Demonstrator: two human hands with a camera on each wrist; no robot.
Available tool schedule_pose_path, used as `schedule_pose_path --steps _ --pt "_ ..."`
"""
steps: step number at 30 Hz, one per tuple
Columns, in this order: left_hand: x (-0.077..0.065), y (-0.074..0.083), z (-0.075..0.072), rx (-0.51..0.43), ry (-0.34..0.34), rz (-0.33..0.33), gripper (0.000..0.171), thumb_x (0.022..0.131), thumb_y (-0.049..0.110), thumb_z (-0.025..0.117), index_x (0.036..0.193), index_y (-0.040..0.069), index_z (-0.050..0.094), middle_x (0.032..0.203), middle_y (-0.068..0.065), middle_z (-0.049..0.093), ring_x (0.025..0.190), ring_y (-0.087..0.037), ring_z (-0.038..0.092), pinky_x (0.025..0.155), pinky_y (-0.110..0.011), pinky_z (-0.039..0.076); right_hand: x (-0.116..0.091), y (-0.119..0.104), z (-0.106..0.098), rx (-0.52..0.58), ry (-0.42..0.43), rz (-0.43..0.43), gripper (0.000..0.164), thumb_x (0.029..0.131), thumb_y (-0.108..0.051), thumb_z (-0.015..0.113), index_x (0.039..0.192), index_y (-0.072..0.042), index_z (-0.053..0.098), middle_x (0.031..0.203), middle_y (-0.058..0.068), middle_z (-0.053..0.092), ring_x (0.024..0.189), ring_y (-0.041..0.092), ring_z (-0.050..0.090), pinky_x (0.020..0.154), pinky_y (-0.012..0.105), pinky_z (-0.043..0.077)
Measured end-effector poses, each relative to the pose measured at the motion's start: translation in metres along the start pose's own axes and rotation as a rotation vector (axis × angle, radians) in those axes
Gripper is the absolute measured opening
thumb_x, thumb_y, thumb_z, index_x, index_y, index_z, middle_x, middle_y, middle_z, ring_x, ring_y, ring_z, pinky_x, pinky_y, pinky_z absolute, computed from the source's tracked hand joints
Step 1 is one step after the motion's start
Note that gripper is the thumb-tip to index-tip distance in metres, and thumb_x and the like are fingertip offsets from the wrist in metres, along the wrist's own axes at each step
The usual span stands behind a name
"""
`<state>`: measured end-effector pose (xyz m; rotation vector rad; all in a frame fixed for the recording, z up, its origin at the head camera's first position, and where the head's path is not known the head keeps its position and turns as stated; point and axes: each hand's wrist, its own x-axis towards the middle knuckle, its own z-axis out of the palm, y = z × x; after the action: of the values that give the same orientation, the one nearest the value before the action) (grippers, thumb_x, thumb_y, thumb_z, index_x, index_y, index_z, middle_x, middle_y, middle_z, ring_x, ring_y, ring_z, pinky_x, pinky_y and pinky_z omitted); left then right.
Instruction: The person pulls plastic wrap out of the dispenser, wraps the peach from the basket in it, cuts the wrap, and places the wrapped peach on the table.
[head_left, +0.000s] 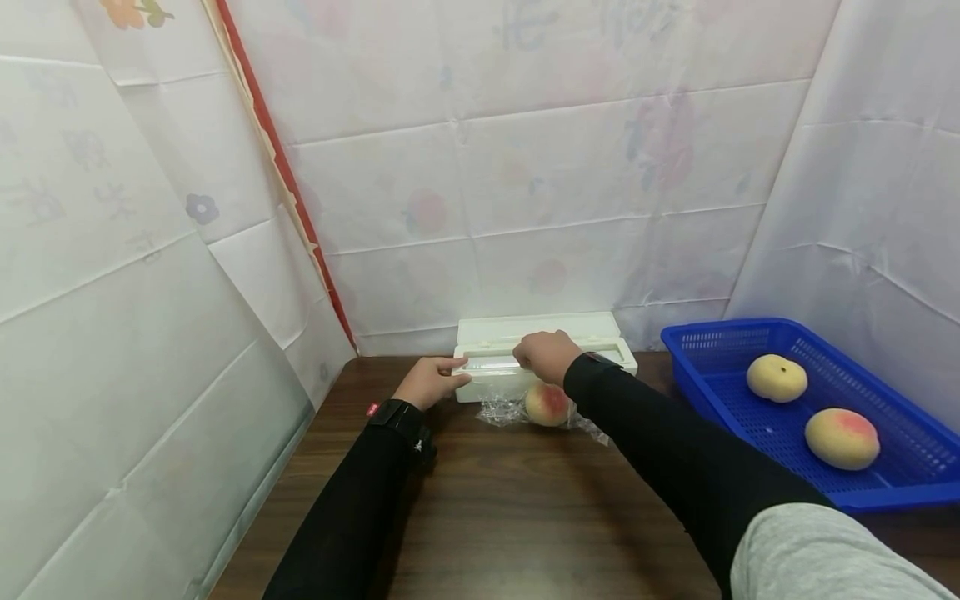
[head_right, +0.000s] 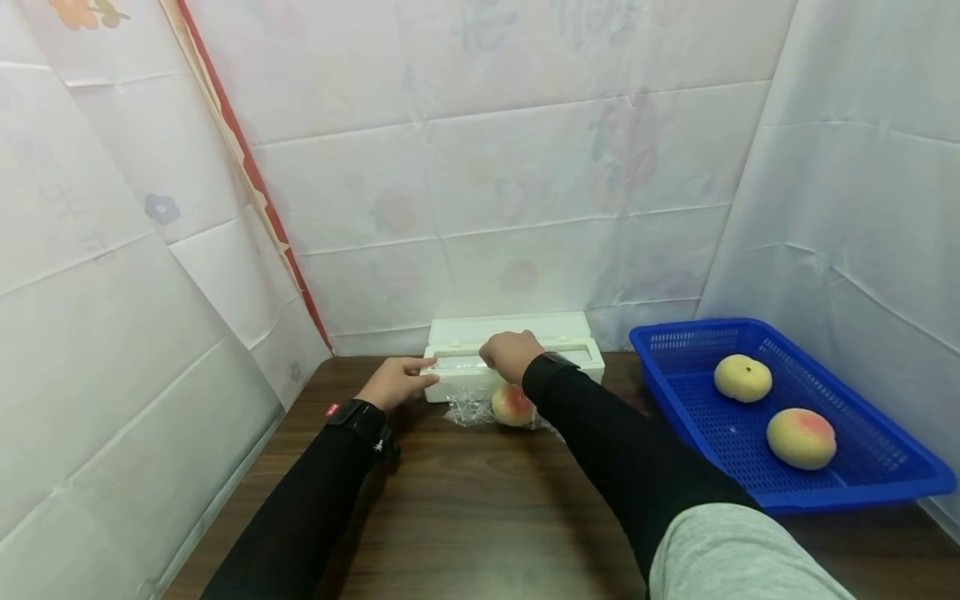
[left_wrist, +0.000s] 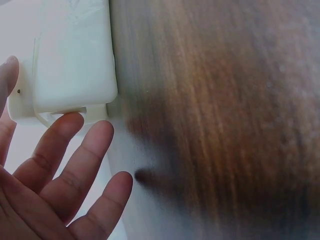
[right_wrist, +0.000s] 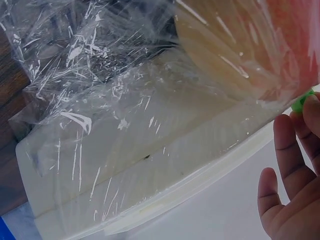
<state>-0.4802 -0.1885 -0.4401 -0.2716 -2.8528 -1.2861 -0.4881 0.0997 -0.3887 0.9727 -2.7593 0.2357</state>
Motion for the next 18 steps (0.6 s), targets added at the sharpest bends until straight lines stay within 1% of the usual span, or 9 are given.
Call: schedule_pose_path --steps 2,4,8,14,18 --pt "0.0 -0.001 0.0 0.005 0.002 0.0 0.046 0.096 0.049 0.078 0.14 0.041 0.068 0.146 -0.006 0.066 0.094 -0.019 0.065 0.075 -0.036 0.045 -0.001 0.001 0.0 -0.022 0.001 0.002 0.042 0.095 0.009 0.045 0.078 -0.023 0.023 0.078 -0.003 0.02 0.076 0.017 0.021 0.081 0.049 0.021" --pt "0.0 -0.001 0.0 0.004 0.0 0.002 0.047 0.096 0.049 0.077 0.141 0.041 0.068 0.141 -0.005 0.069 0.089 -0.021 0.063 0.072 -0.036 0.044 -0.002 0.002 -0.001 -0.038 0.004 0.004 0.042 0.096 0.009 0.046 0.079 -0.023 0.023 0.078 -0.003 0.021 0.076 0.017 0.022 0.081 0.049 0.021" --pt "0.0 -0.001 0.0 -0.003 -0.001 0.009 0.048 0.097 0.048 0.077 0.143 0.04 0.067 0.135 -0.006 0.071 0.084 -0.022 0.064 0.068 -0.035 0.044 -0.005 0.004 -0.004 -0.042 0.003 0.008 0.043 0.096 0.01 0.046 0.079 -0.022 0.023 0.079 -0.003 0.02 0.076 0.017 0.021 0.08 0.049 0.021" --pt "0.001 -0.003 0.001 -0.014 -0.005 0.003 0.049 0.096 0.048 0.078 0.142 0.04 0.067 0.134 -0.005 0.071 0.087 -0.018 0.07 0.07 -0.033 0.046 -0.012 0.005 -0.009 -0.05 -0.007 0.013 0.041 0.099 0.008 0.045 0.08 -0.022 0.023 0.08 -0.003 0.018 0.077 0.017 0.02 0.08 0.049 0.02" --pt "0.001 -0.003 0.001 -0.019 -0.011 0.005 0.049 0.096 0.048 0.078 0.143 0.04 0.067 0.129 -0.005 0.072 0.085 -0.022 0.068 0.069 -0.034 0.045 -0.014 0.01 -0.007 -0.048 0.005 0.004 0.04 0.101 0.006 0.044 0.082 -0.022 0.024 0.081 -0.003 0.022 0.078 0.018 0.023 0.081 0.05 0.02"
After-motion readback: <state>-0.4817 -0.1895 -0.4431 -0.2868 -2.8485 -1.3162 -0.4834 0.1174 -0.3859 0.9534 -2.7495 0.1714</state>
